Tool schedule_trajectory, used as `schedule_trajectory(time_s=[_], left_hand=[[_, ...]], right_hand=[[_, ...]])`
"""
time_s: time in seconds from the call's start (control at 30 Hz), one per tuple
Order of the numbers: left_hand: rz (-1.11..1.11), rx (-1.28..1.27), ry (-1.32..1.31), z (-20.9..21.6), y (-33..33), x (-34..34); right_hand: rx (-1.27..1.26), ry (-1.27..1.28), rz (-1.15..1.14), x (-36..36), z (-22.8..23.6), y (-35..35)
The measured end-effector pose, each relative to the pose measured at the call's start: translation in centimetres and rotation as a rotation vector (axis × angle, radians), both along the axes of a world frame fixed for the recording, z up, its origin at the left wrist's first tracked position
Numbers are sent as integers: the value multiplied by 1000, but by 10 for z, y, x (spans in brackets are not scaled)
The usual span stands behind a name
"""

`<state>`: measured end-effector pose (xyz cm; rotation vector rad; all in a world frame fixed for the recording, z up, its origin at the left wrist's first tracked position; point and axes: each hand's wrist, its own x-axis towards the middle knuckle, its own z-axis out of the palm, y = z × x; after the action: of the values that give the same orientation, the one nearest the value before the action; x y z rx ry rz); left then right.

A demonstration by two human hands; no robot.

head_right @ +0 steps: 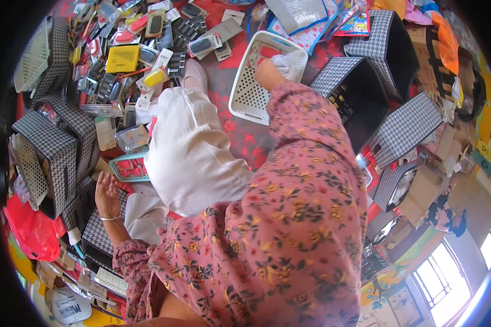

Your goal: The person sorts through a pile of small packaged electronic components, picking them up individually, wiping some with a cloth, and placing them into different plastic baskets and boxes.

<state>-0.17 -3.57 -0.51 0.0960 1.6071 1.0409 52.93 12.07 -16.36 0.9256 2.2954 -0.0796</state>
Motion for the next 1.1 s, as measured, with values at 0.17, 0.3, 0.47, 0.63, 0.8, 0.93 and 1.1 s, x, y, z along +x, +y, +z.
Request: schedule_trajectory(time_s=[0.17, 0.3, 0.47, 0.63, 0.8, 0.93, 1.1], left_hand=[[26, -13, 26, 1, -6, 0], [13, -22, 33, 9, -4, 6], [-151, -19, -92, 20, 5, 25], [-170, -96, -150, 20, 0, 36], [-194, -120, -152, 17, 7, 38], [-168, -126, -116, 18, 3, 39], [-149, -141, -137, 11, -12, 33]], right_hand=[[180, 277, -590, -18, -10, 11], [89, 159, -1003, 13, 42, -12], [-454, -35, -1148, 8, 39, -52], [-573, 459, -1486, -33, -53, -67], [-670, 1639, -2290, 6, -171, -99], [-633, 1392, -2695, -8, -143, -53], [-473, 1434, -1928, -32, -61, -75]])
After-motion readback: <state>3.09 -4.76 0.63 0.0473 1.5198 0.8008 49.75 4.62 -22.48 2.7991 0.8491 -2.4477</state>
